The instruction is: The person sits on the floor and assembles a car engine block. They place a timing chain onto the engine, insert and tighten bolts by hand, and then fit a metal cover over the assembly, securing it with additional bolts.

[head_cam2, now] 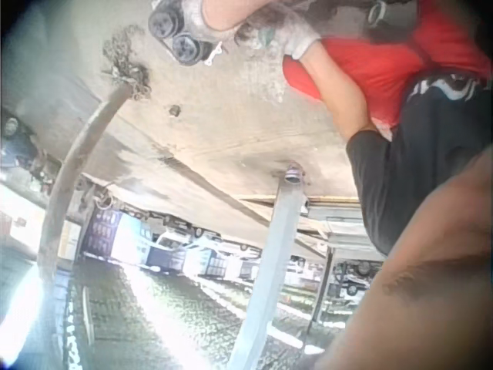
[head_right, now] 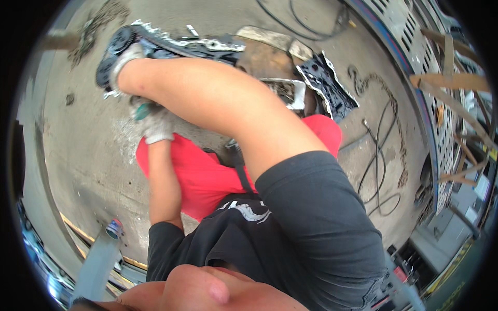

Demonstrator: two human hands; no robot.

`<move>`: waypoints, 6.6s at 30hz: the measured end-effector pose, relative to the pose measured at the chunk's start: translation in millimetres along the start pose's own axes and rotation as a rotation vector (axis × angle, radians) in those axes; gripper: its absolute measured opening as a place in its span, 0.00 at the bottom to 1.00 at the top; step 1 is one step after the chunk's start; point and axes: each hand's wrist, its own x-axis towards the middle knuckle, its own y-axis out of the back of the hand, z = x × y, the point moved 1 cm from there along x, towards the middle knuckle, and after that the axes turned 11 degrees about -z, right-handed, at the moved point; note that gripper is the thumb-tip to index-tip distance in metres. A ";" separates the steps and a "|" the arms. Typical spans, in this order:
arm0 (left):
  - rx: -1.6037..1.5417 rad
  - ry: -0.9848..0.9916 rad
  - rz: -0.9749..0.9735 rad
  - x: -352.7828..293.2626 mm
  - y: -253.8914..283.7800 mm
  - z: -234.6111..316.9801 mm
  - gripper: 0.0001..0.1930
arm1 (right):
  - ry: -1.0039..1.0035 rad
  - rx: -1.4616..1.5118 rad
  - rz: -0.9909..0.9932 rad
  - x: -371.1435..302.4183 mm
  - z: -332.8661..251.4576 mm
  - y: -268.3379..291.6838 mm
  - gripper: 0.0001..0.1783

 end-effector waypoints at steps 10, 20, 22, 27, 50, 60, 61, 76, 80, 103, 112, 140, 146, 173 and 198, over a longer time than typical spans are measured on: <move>0.087 -0.158 -0.177 24.0 68.0 15.4 0.14 | -0.286 0.709 0.217 -262.2 328.3 -21.7 0.30; 0.138 -0.198 -0.329 26.6 62.3 -16.6 0.10 | -1.099 0.965 0.035 -454.1 333.3 -307.1 0.23; 0.143 -0.151 -0.312 21.5 63.8 -4.9 0.12 | -1.102 0.968 0.212 -476.8 320.5 -334.7 0.19; 0.189 -0.124 -0.341 8.3 71.1 -5.2 0.17 | -1.214 0.830 0.342 -509.7 294.1 -381.0 0.16; 0.011 -0.009 -0.478 7.5 83.0 8.2 0.16 | -0.981 0.284 -0.289 -407.4 442.6 -356.3 0.33; -0.103 0.009 -0.373 -1.7 72.2 4.6 0.17 | -1.045 0.720 0.057 -431.3 440.9 -371.6 0.34; -0.082 -0.005 -0.358 -2.2 72.8 4.5 0.17 | -1.061 0.797 0.052 -431.5 430.5 -349.8 0.35; -0.494 -0.460 -0.723 -24.1 64.4 203.4 0.30 | -0.251 1.762 0.089 -404.0 326.3 -251.8 0.31; -0.444 -0.318 -0.879 -46.9 -51.7 271.9 0.32 | -0.244 1.608 -0.344 -371.7 287.0 -263.6 0.40; -0.626 0.072 -1.097 -55.3 -95.4 242.5 0.22 | -0.825 0.505 -0.182 -342.8 423.8 -370.6 0.31; -0.716 0.026 -1.046 -55.0 -105.2 234.7 0.22 | -0.807 0.547 -0.172 -338.4 415.5 -372.3 0.37; -1.300 0.092 -0.758 -31.5 -79.0 234.3 0.21 | -0.225 1.211 -0.035 -364.2 327.3 -163.6 0.16; -1.479 0.099 -0.762 -18.2 -16.8 244.4 0.22 | -0.021 0.995 -0.161 -348.9 279.1 -80.3 0.19; -1.722 0.268 -0.827 -9.6 21.8 196.0 0.12 | -0.150 1.402 -0.106 -308.3 209.3 -58.1 0.17; -0.715 0.110 -1.225 -12.6 15.7 191.5 0.27 | -0.186 1.143 -0.035 -319.6 240.1 -53.9 0.12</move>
